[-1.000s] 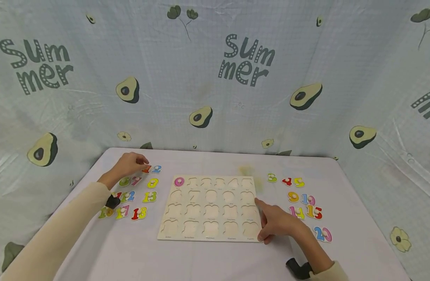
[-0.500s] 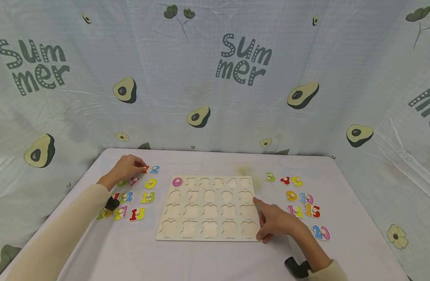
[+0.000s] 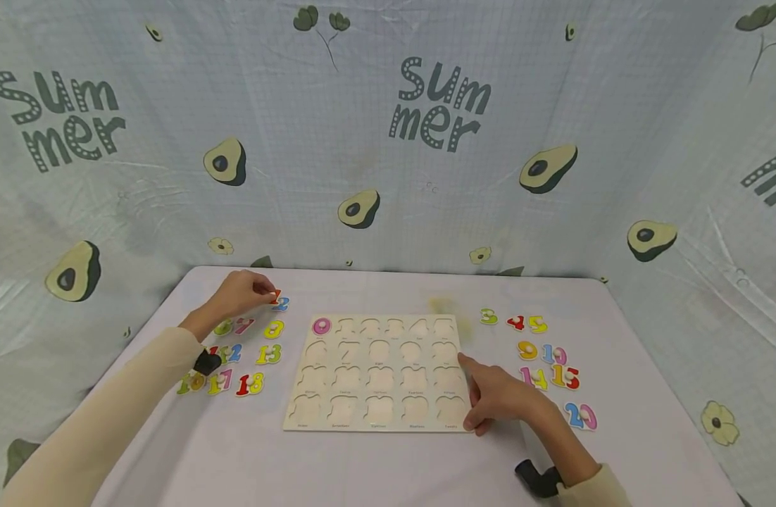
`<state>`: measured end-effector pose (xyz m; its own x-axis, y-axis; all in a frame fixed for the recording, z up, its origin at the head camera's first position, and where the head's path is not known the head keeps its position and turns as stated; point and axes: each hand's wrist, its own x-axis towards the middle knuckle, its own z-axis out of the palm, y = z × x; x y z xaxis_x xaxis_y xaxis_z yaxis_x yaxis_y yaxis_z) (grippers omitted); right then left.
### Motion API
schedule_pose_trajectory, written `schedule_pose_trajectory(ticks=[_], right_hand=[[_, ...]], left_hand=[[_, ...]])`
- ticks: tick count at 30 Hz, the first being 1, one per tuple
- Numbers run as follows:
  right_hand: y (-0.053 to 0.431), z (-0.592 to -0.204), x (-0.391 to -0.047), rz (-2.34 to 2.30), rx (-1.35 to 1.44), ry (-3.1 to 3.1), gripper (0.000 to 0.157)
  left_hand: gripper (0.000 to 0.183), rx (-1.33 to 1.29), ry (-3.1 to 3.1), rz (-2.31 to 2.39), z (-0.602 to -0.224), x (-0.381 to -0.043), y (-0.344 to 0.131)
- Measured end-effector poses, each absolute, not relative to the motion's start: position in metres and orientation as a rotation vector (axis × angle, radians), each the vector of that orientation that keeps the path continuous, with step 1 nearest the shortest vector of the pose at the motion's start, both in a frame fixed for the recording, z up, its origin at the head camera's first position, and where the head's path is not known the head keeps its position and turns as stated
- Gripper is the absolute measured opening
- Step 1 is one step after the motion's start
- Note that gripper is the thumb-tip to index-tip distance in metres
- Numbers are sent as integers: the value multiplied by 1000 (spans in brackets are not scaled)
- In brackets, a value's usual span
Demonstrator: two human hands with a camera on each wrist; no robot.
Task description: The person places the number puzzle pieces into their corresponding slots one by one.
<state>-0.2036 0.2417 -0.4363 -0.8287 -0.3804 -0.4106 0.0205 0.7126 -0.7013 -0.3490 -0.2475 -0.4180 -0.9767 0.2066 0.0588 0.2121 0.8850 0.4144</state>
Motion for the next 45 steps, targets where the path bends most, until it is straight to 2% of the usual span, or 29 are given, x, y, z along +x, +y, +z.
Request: schedule_pose_trajectory(ticks=[12, 20, 45], right_hand=[[243, -439, -205, -973, -247, 2379, 109], [245, -440, -207, -988, -281, 2365, 109], [247, -439, -206, -1004, -319, 2358, 109]], left_hand=[[13, -608, -2999, -763, -415, -343, -175], [11, -684, -3064, -793, -415, -339, -140], [8, -897, -3108, -603, -426, -333, -112]])
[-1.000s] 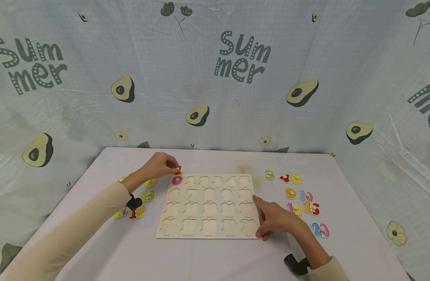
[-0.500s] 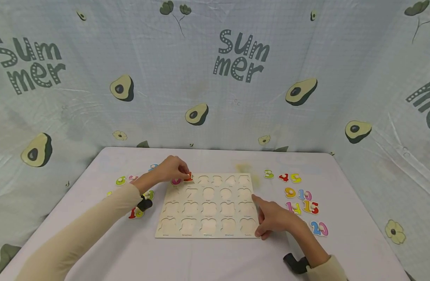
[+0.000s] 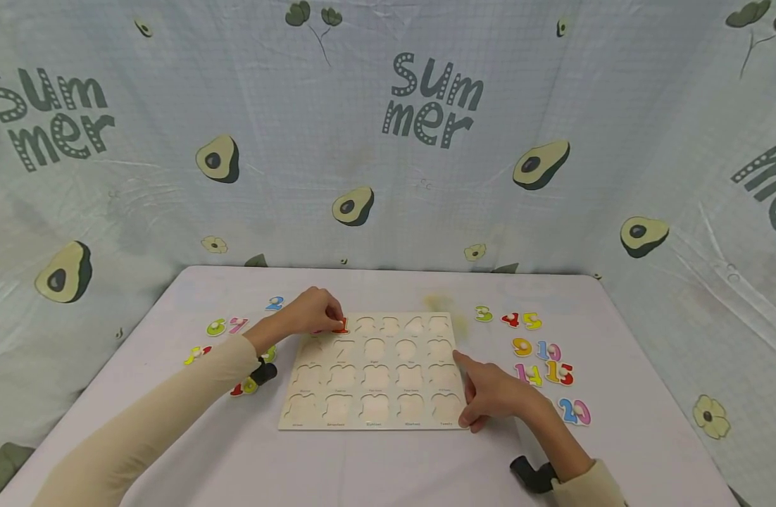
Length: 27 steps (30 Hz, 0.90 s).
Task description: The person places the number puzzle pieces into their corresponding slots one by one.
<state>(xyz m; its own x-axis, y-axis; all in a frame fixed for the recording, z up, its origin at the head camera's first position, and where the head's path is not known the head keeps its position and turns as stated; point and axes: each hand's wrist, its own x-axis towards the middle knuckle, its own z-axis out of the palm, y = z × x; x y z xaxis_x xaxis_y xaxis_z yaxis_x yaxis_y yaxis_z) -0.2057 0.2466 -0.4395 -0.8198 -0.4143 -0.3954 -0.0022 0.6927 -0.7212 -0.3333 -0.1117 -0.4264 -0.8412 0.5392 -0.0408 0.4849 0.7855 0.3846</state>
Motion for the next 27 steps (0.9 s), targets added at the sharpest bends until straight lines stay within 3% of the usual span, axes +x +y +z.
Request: schedule_pose_trajectory(ticks=[17, 27], right_hand=[[246, -440, -209, -989, -314, 2365, 110], [247, -439, -210, -990, -313, 2357, 110]], left_hand=[[9, 833, 2862, 496, -425, -331, -110], [16, 703, 2910, 741, -407, -338, -142]])
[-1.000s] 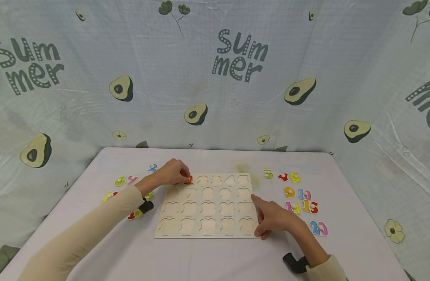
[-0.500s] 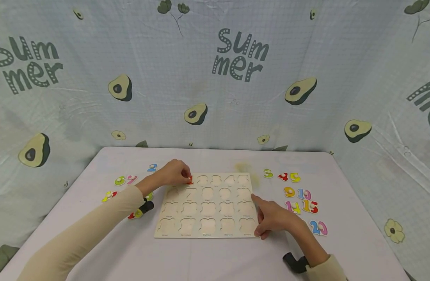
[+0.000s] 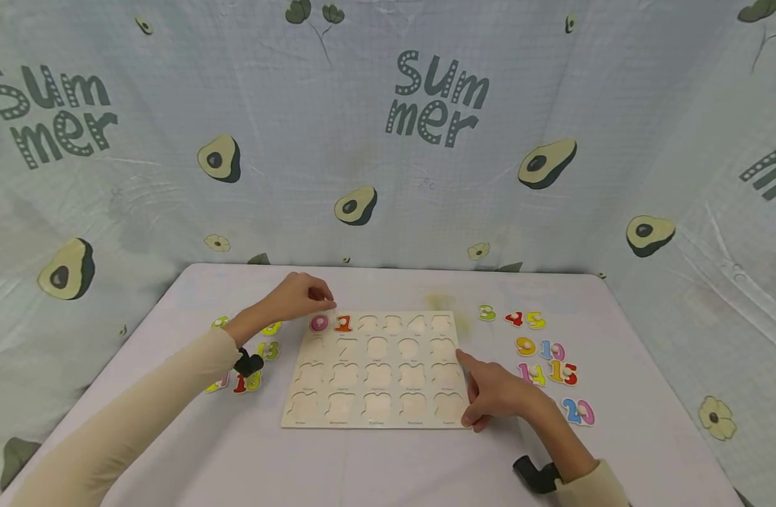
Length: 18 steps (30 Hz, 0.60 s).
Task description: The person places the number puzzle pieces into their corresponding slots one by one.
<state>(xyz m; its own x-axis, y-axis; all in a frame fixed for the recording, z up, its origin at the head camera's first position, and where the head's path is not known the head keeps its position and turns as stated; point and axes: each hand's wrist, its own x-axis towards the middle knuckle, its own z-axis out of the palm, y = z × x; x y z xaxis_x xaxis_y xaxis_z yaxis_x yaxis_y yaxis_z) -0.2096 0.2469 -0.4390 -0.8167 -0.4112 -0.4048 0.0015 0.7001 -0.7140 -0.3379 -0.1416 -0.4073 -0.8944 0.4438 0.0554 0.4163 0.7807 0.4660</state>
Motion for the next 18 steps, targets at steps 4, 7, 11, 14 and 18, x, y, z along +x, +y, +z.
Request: schedule_pose_trajectory(ticks=[4, 7, 11, 14, 18], right_hand=[[247, -437, -209, -991, -306, 2359, 109], [246, -436, -208, -993, -300, 2360, 109], [245, -437, -207, -994, -298, 2358, 109], [246, -437, -207, -998, -302, 2354, 109], [247, -438, -208, -999, -314, 2348, 109]], left_hand=[[19, 621, 3001, 803, -402, -342, -166], [20, 523, 3051, 822, -404, -345, -186], [22, 401, 3071, 833, -410, -345, -211], [22, 325, 3069, 825, -417, -346, -225], [25, 246, 3039, 787, -424, -348, -237]])
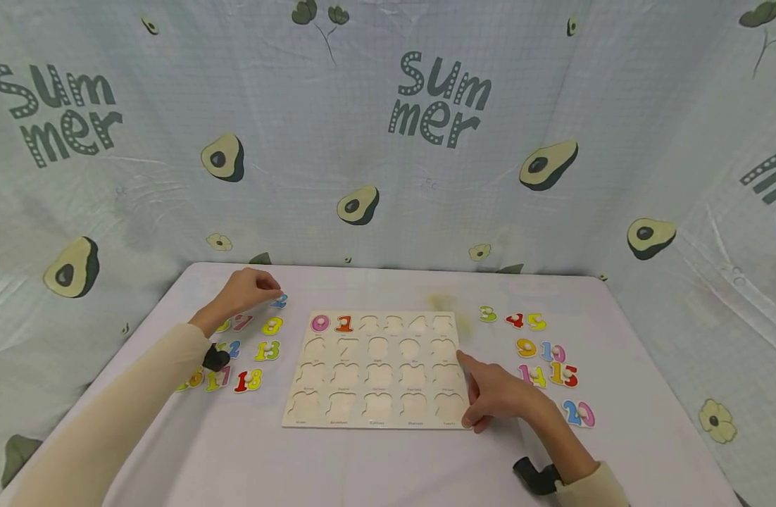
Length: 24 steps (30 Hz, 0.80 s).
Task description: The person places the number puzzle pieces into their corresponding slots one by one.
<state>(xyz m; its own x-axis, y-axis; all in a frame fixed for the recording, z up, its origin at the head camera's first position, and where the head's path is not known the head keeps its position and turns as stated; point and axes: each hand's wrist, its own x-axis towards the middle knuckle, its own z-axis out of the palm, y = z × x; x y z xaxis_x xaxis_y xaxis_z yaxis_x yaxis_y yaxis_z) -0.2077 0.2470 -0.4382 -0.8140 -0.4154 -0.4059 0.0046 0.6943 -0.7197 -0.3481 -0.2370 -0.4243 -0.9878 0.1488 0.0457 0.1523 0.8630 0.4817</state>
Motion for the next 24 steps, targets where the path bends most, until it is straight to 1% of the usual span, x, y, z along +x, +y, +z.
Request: schedule_pose_trajectory(ticks=[5, 15, 24], right_hand=[[248, -439, -208, -1012, -331, 2337, 109], [247, -439, -208, -1007, -340, 2341, 110], [248, -440, -208, -1004, -329, 2345, 111]], left_hand=[[29, -199, -3104, -789, -430, -350, -240], [22, -223, -3097, -748, -434, -351, -236], [21, -263, -3065, -743, -427, -350, -222]])
